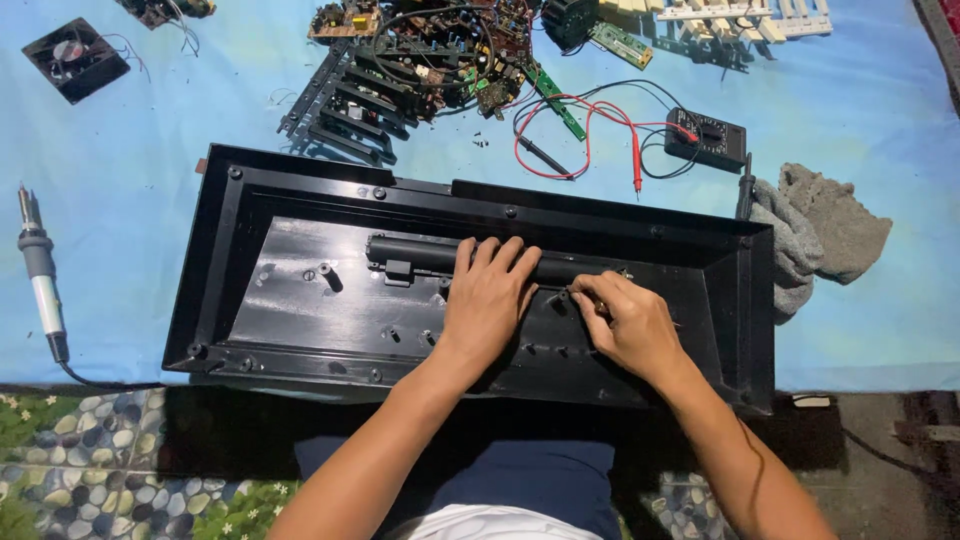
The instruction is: The person uses a screwdriver to remove screws from the back panel of a black electronic device. They work on the device while sitting on the floor, with various disassembled electronic parts and tools scattered on a blue cloth nearby.
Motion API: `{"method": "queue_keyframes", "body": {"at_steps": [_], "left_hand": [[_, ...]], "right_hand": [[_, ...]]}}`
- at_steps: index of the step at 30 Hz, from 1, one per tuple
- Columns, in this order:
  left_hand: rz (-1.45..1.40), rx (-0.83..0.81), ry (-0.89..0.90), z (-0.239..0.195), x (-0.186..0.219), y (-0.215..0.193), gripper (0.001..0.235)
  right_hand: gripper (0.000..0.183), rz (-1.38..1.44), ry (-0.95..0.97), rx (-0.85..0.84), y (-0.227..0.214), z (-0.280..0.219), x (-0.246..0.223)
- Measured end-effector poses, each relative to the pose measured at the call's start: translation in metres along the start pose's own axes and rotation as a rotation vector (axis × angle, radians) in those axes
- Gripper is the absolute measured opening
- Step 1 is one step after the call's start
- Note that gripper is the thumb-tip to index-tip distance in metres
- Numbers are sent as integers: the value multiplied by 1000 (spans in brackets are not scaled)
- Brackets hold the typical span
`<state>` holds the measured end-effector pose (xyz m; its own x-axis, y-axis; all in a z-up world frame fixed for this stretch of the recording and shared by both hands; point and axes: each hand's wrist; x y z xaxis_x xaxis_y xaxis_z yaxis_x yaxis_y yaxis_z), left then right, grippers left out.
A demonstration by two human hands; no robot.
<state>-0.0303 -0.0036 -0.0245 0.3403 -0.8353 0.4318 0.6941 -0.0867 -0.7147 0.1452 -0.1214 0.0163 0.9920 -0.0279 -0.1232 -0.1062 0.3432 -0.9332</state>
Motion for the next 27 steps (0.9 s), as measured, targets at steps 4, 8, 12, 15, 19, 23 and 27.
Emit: {"method": "queue_keyframes", "body": {"at_steps": [4, 8, 12, 15, 19, 23, 27], "left_hand": [[9, 2, -1, 1, 0, 0, 39], [-15, 2, -10, -1, 1, 0, 38], [-11, 3, -10, 0, -1, 4, 39], [-15, -6, -17, -2, -2, 5, 40], [-11, 3, -15, -1, -1, 3, 40], [-14, 2, -18, -1, -1, 3, 39], [-12, -19, -28, -1, -1, 2, 41]], "right_hand": [[10, -3, -34, -3, 1, 2, 3], [8, 64, -20, 95, -1, 5, -1], [9, 131, -24, 117, 0, 9, 0], [9, 117, -38, 99, 2, 8, 1], [10, -40, -51, 130, 8, 3, 3], [13, -126, -94, 120, 8, 1, 5], [16, -134, -126, 86, -1, 3, 2]]}}
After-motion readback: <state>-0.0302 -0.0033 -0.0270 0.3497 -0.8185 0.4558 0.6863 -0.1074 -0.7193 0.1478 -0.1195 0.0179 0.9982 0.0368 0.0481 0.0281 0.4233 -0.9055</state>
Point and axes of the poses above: each hand's wrist, its own z-axis towards the middle knuckle, its own y-axis out of the palm, x = y × z, and after that the axes turned 15 degrees about -z, right-handed
